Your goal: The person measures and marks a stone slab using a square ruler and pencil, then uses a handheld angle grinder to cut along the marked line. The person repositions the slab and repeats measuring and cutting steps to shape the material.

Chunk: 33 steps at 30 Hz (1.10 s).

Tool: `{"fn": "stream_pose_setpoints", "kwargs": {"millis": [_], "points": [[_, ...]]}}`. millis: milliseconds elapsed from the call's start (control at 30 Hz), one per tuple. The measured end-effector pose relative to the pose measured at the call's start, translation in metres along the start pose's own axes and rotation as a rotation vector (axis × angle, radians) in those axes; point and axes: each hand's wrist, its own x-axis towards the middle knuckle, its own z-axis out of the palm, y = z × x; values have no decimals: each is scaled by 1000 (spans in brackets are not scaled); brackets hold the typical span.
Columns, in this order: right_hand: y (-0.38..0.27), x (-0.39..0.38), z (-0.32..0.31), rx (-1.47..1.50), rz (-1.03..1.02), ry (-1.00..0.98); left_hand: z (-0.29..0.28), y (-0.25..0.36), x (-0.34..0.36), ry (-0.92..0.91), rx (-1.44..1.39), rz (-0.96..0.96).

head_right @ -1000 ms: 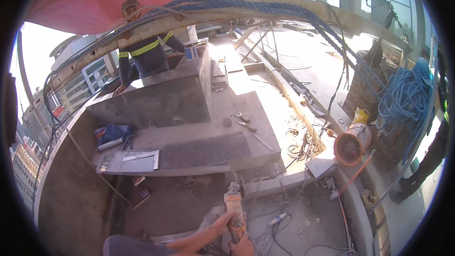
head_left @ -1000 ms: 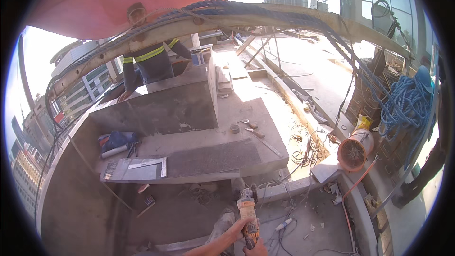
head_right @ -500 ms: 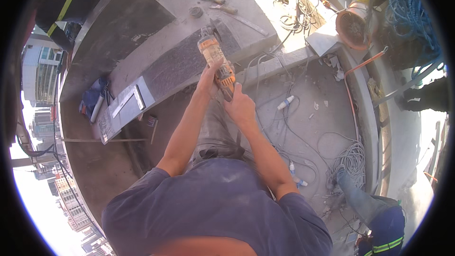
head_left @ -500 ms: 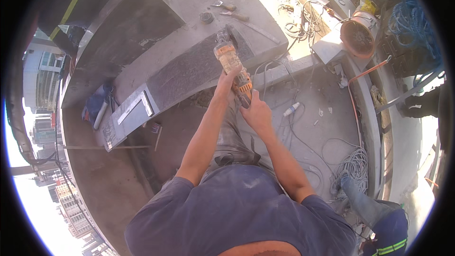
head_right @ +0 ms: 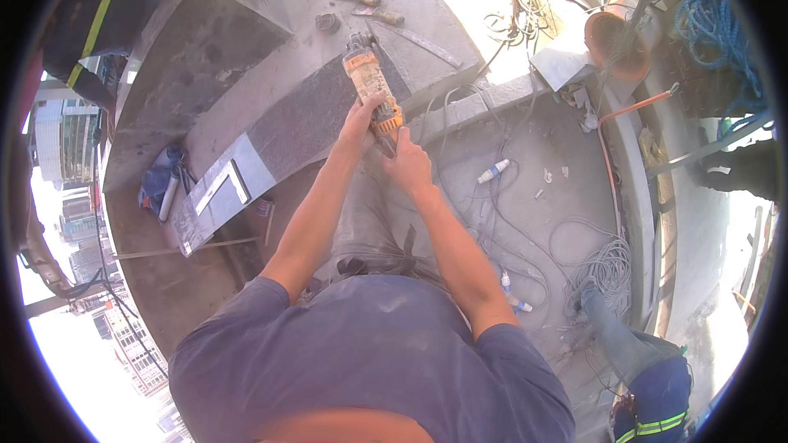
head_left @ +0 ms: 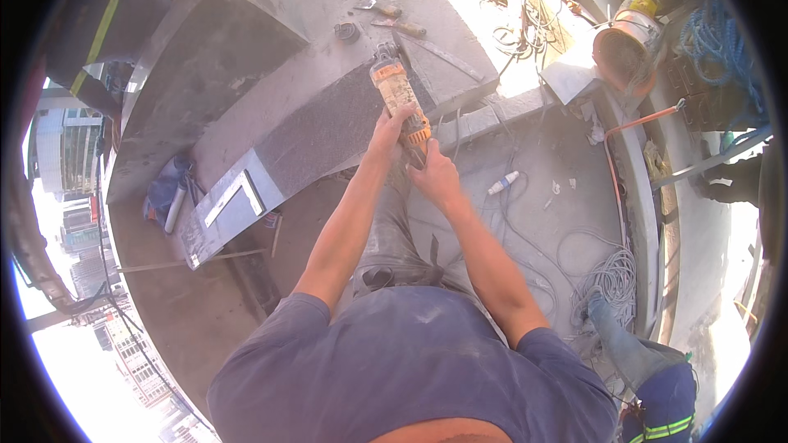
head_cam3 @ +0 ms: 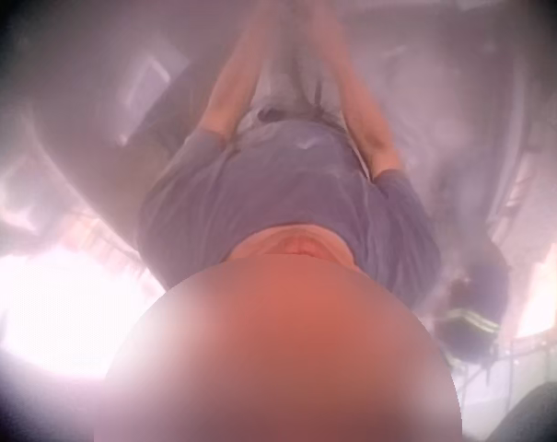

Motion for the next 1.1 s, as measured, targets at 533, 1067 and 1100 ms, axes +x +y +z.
{"fn": "stream_pose_setpoints", "kwargs": {"millis": [533, 1067, 1100], "points": [[-36, 70, -10, -185, 7, -80, -18, 56, 122, 222, -60, -18], [-40, 72, -13, -213, 73, -116, -23, 44, 134, 205, -101, -65], [-40, 73, -12, -217, 69, -111, -23, 44, 135, 204, -113, -68]]}}
